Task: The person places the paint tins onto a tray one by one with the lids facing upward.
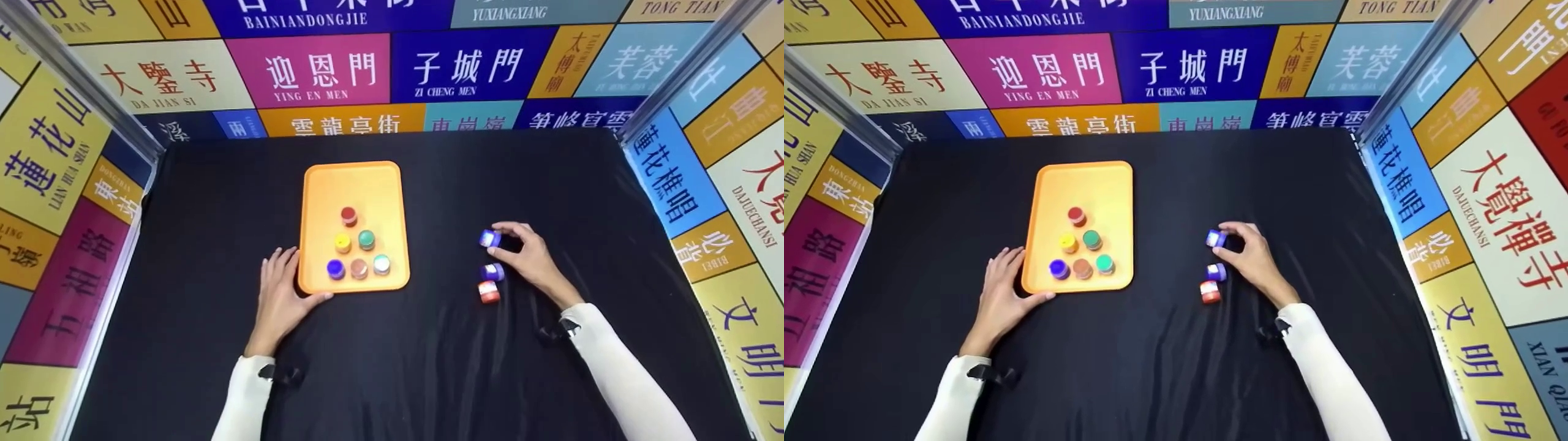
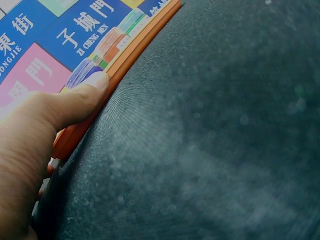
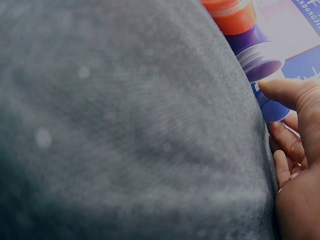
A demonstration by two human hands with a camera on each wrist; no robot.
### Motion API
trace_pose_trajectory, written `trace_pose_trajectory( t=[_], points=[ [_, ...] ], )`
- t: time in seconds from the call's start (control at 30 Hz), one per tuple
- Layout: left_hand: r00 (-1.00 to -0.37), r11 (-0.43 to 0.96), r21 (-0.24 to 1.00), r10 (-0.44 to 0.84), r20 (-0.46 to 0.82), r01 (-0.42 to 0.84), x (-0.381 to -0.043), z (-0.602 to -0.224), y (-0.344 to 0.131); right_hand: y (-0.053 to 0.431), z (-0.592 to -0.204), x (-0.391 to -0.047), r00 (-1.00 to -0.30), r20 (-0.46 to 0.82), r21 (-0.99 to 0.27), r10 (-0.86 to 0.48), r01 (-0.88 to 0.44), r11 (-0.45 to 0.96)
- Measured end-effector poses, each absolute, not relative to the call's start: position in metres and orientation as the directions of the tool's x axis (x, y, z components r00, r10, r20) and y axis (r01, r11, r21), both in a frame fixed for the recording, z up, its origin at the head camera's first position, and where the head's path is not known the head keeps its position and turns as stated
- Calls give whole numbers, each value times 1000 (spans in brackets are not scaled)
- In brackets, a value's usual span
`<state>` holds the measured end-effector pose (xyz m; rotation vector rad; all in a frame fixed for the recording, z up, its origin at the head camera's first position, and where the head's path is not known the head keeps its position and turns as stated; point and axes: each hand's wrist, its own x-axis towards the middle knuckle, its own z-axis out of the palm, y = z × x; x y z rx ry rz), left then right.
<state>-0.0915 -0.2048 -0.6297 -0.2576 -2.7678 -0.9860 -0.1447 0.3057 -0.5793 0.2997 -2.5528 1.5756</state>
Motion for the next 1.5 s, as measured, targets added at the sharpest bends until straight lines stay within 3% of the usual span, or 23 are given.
trace_pose_trajectory(
  t=[0.33,0.7,1.5],
  points=[
    [-969,761,609,102,223,221,-89,-628,-203,322,-611,-153,-976,202,-844,-84,-217,491],
    [-966,761,605,108,234,232,-95,-625,-200,325,-594,-166,-983,170,-837,-62,-177,518],
    [-971,767,605,100,216,213,-91,-627,-205,266,-567,-207,-951,179,-776,-251,-293,559]
  ],
)
